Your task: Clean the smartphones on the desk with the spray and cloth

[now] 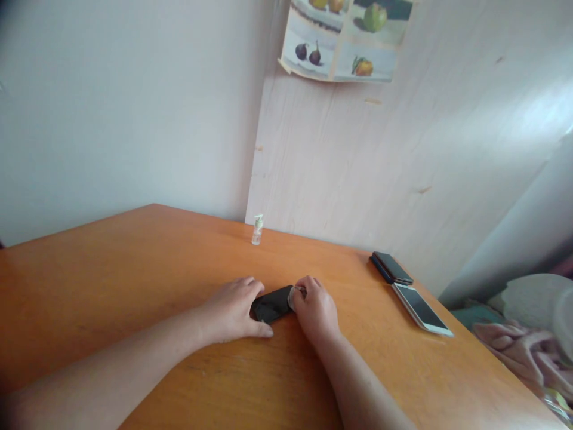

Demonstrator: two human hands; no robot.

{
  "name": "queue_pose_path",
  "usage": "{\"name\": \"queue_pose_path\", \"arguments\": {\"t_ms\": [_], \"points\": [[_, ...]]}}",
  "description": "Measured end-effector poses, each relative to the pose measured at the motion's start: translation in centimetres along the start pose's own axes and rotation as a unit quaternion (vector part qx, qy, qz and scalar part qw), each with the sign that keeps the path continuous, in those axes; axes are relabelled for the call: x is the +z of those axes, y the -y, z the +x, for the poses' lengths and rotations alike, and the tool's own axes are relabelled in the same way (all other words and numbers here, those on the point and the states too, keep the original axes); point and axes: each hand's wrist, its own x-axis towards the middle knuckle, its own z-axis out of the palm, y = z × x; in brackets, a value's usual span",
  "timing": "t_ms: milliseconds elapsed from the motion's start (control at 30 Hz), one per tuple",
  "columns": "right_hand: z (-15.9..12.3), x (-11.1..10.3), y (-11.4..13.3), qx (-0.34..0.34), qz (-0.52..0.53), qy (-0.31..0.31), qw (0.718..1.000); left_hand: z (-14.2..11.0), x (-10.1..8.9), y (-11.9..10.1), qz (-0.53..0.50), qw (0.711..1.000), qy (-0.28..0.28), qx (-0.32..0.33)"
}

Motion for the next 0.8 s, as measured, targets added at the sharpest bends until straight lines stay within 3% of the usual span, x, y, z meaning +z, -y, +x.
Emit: {"name": "queue_pose_path", "arguments": {"t_ms": [133, 300, 533, 600, 800], "points": [[-0.4, -1.3, 0.2, -0.058, -0.076, 0.059, 0.994, -0.3, -0.3, 0.0, 0.020, 1.000, 0.015, -0.013], [-1.4, -2.0, 0.6, -0.081, -0.123, 0.126, 0.981, -0.3, -0.2, -0.1, 0.007, 0.999, 0.009, -0.030], [-3.4, -2.1, 3.5, -0.189, -0.044, 0.249, 0.949, -0.1, 0.2, 0.0, 0.030, 0.999, 0.010, -0.028], [-3.0, -2.2, 3.1, -0.187, -0.055, 0.250, 0.948, -0.1, 0.1, 0.0, 0.031, 0.999, 0.017, -0.024], [-1.4, -2.1, 0.2, -0.071, -0.140, 0.155, 0.975, 0.0, 0.0, -0.1, 0.010, 0.999, 0.016, -0.036]]}}
